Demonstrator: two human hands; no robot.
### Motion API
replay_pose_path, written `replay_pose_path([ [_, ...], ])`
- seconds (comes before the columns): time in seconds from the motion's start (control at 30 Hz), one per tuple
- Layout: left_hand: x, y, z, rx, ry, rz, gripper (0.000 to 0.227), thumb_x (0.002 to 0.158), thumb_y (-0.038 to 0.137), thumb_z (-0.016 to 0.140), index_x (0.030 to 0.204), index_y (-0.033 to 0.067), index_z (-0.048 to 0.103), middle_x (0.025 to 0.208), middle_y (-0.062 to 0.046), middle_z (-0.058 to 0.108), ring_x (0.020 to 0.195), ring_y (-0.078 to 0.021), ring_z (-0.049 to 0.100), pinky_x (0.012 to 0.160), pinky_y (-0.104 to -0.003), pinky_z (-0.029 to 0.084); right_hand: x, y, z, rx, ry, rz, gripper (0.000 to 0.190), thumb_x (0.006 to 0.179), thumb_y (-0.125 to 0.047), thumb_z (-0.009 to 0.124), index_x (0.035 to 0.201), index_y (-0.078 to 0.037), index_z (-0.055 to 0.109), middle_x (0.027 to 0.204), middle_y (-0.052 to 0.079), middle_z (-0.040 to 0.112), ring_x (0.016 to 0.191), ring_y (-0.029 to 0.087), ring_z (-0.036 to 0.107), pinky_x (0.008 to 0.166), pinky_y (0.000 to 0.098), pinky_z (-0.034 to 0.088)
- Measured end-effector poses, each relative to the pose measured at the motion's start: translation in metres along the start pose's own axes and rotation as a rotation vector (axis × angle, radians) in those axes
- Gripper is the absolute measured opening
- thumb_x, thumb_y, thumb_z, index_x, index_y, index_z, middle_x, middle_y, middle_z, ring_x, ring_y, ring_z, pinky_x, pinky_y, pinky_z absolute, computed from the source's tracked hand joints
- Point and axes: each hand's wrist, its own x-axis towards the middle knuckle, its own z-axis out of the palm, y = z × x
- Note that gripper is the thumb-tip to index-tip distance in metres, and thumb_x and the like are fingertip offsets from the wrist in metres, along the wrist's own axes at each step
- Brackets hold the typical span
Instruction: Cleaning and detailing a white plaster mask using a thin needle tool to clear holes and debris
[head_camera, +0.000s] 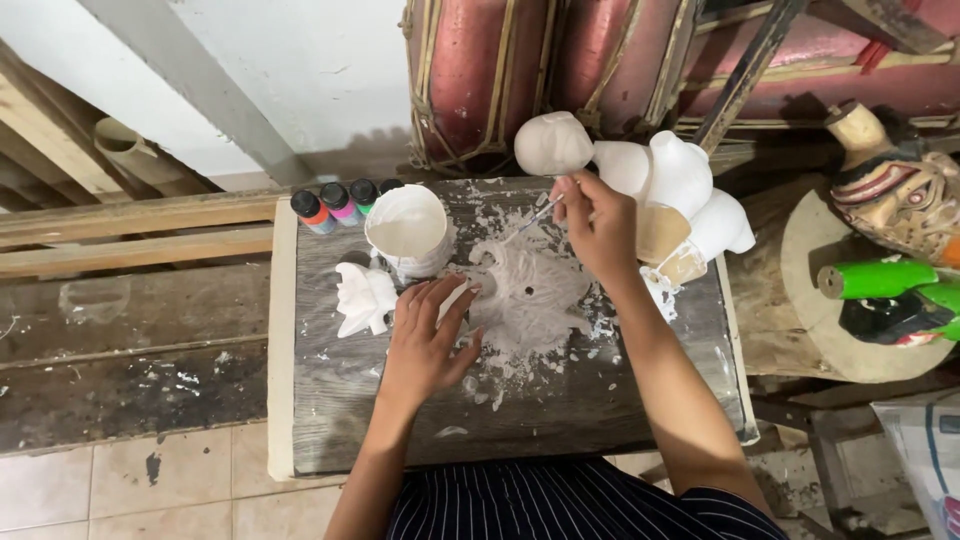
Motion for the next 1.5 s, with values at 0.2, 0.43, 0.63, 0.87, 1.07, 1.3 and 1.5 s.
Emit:
replay_pose_path([
  [0.2, 0.003, 0.007, -0.003, 0.039, 0.008, -0.016, 0.043, 0.086, 0.021, 0.072, 0.126, 0.0062, 0.068, 0.131, -0.014, 0.062, 0.12, -0.0348, 0.062, 0.102, -0.051, 0.047, 0.009, 0.0, 0.0, -0.02, -0.047, -0.02, 0.035, 0.113, -0.015, 0.055, 0.083, -0.008, 0.071, 0.056, 0.006, 0.064, 0.043, 0.014, 0.048, 0.049, 0.0251, 0.046],
  [0.43, 0.001, 0.013, 0.005, 0.067, 0.012, -0.013, 0.042, 0.088, 0.024, 0.07, 0.126, 0.0061, 0.067, 0.131, -0.014, 0.062, 0.121, -0.0342, 0.062, 0.101, -0.05, 0.047, 0.007, 0.001, 0.002, 0.001, -0.065, 0.008, 0.029, 0.111, -0.014, 0.056, 0.086, -0.009, 0.07, 0.059, 0.005, 0.066, 0.049, 0.013, 0.053, 0.052, 0.0271, 0.049],
  [0.63, -0.004, 0.017, 0.017, 0.08, 0.015, -0.024, 0.042, 0.089, 0.027, 0.07, 0.125, 0.0066, 0.067, 0.13, -0.015, 0.061, 0.12, -0.0349, 0.061, 0.101, -0.051, 0.045, 0.001, -0.001, -0.015, -0.028, -0.018, -0.03, 0.03, 0.111, -0.012, 0.056, 0.083, -0.008, 0.068, 0.057, 0.005, 0.062, 0.051, 0.018, 0.055, 0.055, 0.0288, 0.05],
  [0.87, 0.001, 0.026, 0.02, 0.2, 0.019, -0.04, 0.042, 0.091, 0.031, 0.066, 0.128, 0.0116, 0.066, 0.13, -0.01, 0.06, 0.122, -0.0287, 0.059, 0.105, -0.052, 0.036, -0.017, 0.005, -0.033, -0.114, -0.008, -0.105, 0.032, 0.11, -0.013, 0.058, 0.08, -0.011, 0.069, 0.057, 0.002, 0.061, 0.057, 0.021, 0.059, 0.062, 0.0295, 0.053],
  [1.07, -0.003, 0.031, 0.029, 0.243, 0.028, -0.081, 0.04, 0.091, 0.033, 0.066, 0.126, 0.0142, 0.066, 0.131, -0.008, 0.059, 0.124, -0.0259, 0.058, 0.109, -0.054, 0.027, -0.031, 0.013, -0.05, -0.053, 0.022, -0.104, 0.029, 0.109, -0.01, 0.058, 0.084, -0.009, 0.071, 0.057, 0.002, 0.06, 0.052, 0.018, 0.057, 0.056, 0.0266, 0.052],
  [1.3, -0.003, 0.04, 0.034, 0.267, 0.037, -0.1, 0.04, 0.089, 0.032, 0.067, 0.125, 0.0152, 0.066, 0.13, -0.008, 0.059, 0.123, -0.0266, 0.058, 0.108, -0.055, 0.025, -0.027, -0.008, -0.046, 0.046, 0.047, -0.134, 0.028, 0.109, -0.005, 0.055, 0.086, -0.005, 0.072, 0.06, 0.005, 0.06, 0.054, 0.018, 0.062, 0.057, 0.0277, 0.056],
  [1.5, -0.003, 0.044, 0.033, 0.294, 0.041, -0.12, 0.042, 0.089, 0.034, 0.067, 0.127, 0.0162, 0.066, 0.128, -0.008, 0.059, 0.124, -0.0279, 0.057, 0.108, -0.056, 0.023, -0.022, -0.015, -0.048, -0.016, -0.057, -0.225, 0.027, 0.108, -0.009, 0.059, 0.083, -0.006, 0.07, 0.057, 0.005, 0.057, 0.052, 0.022, 0.056, 0.052, 0.0299, 0.053],
])
